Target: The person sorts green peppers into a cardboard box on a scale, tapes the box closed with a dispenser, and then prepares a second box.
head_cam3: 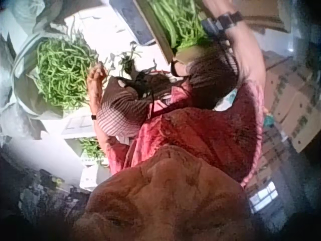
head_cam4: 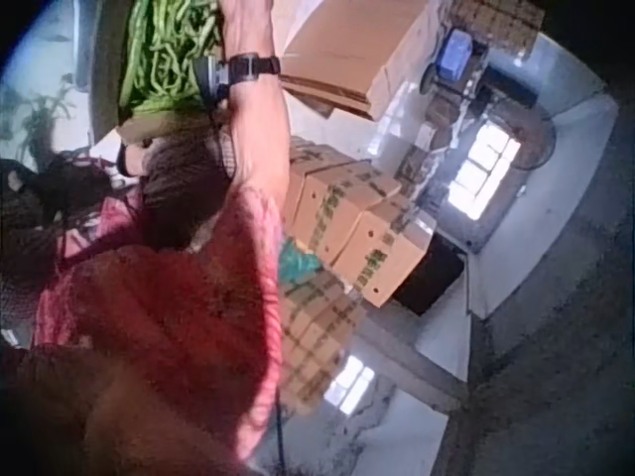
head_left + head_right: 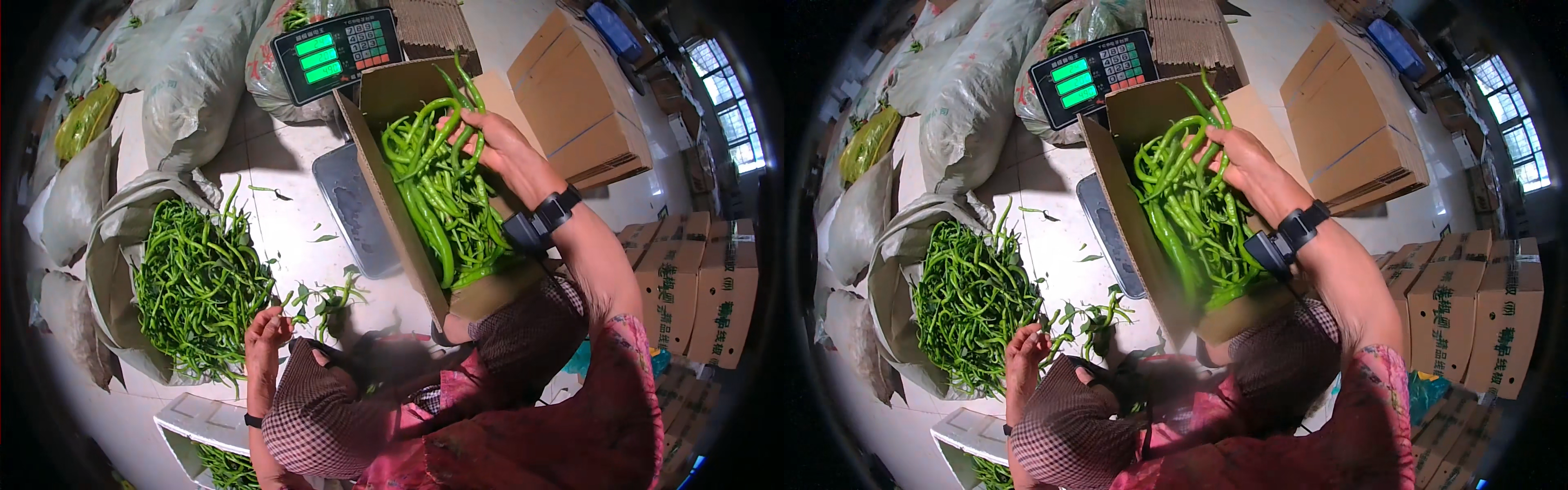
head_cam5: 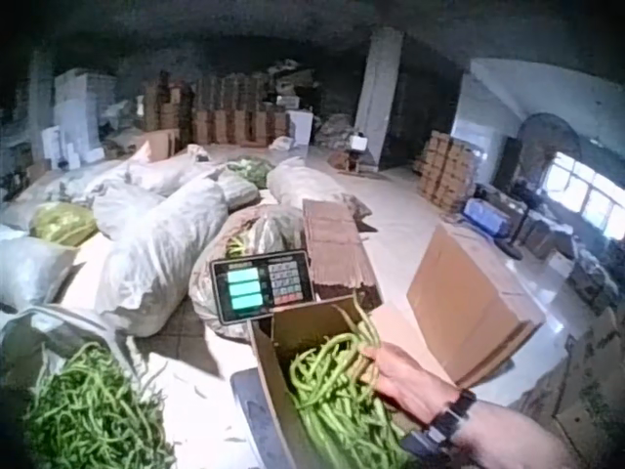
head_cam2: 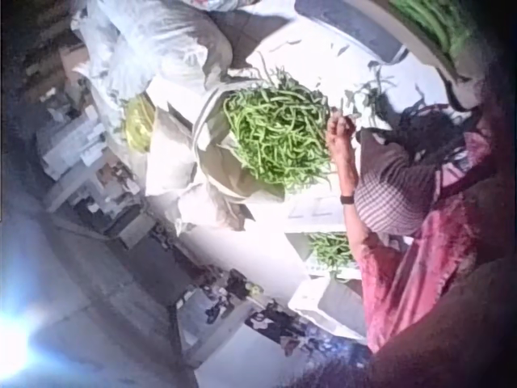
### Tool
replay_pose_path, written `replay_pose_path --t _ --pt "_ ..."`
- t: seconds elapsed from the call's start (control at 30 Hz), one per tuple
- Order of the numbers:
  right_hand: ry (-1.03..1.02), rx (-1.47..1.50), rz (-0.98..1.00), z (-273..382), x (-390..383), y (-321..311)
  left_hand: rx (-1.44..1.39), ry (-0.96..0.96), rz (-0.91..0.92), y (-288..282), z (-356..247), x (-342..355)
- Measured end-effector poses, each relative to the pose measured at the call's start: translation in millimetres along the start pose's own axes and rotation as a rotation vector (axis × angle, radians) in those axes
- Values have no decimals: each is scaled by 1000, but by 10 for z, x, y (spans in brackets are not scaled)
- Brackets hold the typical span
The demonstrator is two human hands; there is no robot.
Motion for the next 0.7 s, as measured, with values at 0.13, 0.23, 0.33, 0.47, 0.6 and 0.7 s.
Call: replay_pose_path --t 0.13,0.23,0.33,0.47,0.6,0.7 --pt "44 -40 -2 -94 2 15 1 -51 -18 -45 215 54" --pt "73 -126 39 -230 76 -27 31 -81 -4 -18 315 115" --pt "64 -74 8 -300 9 -57 125 -76 -15 39 331 101" --pt "-31 -14 -89 2 -17 64 114 -96 -18 -29 441 144" --pt "88 73 -202 -344 -54 -54 63 -115 19 -27 578 246" --pt "77 -44 -142 -195 -225 -122 64 -123 31 13 653 232"
Point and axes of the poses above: each hand's wrist, its own x-axis towards the middle knuckle, its own y-axis out of the palm, z = x × y, the point moved 9 cm from there along x, towards the middle knuckle, and after that the axes turned 12 degrees about -y, right-handed, at the moved point
